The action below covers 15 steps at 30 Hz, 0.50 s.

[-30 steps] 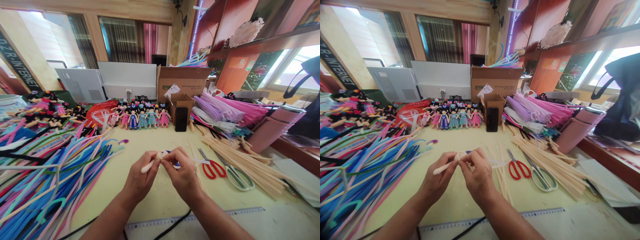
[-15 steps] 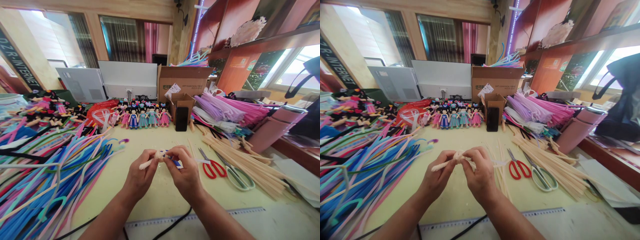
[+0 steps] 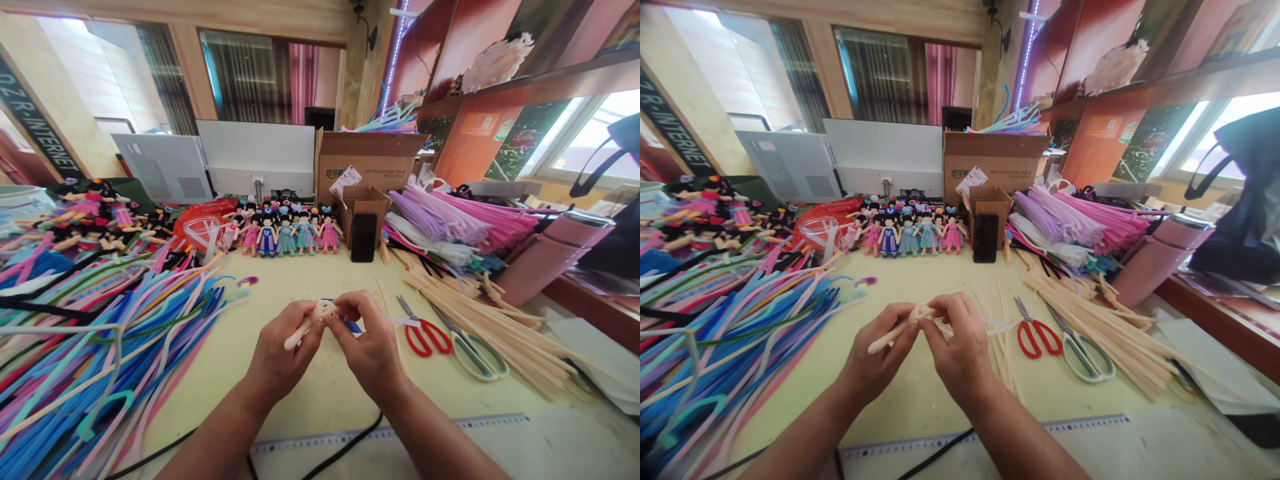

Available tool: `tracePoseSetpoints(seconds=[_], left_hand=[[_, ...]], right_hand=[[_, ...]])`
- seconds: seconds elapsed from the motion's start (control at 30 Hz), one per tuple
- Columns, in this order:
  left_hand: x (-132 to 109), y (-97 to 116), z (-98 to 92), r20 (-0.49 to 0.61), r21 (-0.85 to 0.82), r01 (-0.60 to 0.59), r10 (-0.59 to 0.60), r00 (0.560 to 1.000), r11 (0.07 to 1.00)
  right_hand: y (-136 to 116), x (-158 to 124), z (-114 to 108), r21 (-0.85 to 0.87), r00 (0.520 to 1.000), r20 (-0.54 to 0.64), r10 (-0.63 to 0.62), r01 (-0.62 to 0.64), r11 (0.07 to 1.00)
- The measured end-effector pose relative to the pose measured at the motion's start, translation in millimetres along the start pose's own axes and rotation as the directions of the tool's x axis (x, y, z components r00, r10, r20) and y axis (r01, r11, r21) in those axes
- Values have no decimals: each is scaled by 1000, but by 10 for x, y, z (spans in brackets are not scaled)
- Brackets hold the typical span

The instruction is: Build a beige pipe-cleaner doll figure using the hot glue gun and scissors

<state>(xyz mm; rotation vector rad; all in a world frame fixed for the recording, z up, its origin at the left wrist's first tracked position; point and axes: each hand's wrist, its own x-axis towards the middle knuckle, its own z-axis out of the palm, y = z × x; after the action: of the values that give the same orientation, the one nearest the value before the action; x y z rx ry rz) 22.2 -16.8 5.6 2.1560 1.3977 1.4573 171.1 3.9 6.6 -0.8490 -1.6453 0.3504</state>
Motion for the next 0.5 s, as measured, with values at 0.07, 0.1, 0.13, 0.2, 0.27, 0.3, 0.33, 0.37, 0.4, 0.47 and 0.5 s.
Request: tracePoseSetpoints(seconds=[0.07, 0.1, 0.13, 0.2, 0.27, 0.3, 0.33, 0.37, 0.4, 0.47, 0.5], left_hand=[[2, -7, 8, -2, -18, 14, -14, 1000, 1000], [4, -9, 12, 1, -29, 28, -28, 1000, 999], [6, -9, 15, 3, -39, 45, -44, 999, 998], [11, -5, 16, 9, -56, 76, -75, 997, 996], [17, -1, 11, 9, -66, 104, -104, 995, 992], [21, 0, 7, 8, -68, 121, -121, 993, 990], [24, 0, 3, 3, -65, 141, -141, 990, 988], [26, -1, -1, -2, -60, 160, -160, 987, 985], [29, -3, -5, -9, -54, 175, -176, 984, 983], [30, -7, -9, -23, -42, 194, -195, 981, 980], [29, -10, -10, -29, -37, 197, -198, 980, 980]], right_hand=[[6, -6, 5, 1, 1000, 2, 9, -9, 1000], [8, -10, 7, 4, 1000, 4, 14, -14, 1000], [8, -14, 8, 9, 1000, 4, 19, -19, 1000], [5, -21, 9, 23, 1000, 7, 22, -22, 999], [-7, -28, 9, 34, 1000, 22, 22, -23, 999], [-16, -31, 8, 38, 999, 34, 20, -22, 999], [-26, -33, 6, 39, 999, 45, 16, -18, 999], [-36, -33, 4, 39, 998, 54, 9, -11, 999], [-46, -31, 0, 37, 998, 59, 0, -3, 999], [-63, -23, -11, 38, 998, 65, -18, 15, 999], [-70, -16, -18, 41, 998, 66, -24, 21, 999]])
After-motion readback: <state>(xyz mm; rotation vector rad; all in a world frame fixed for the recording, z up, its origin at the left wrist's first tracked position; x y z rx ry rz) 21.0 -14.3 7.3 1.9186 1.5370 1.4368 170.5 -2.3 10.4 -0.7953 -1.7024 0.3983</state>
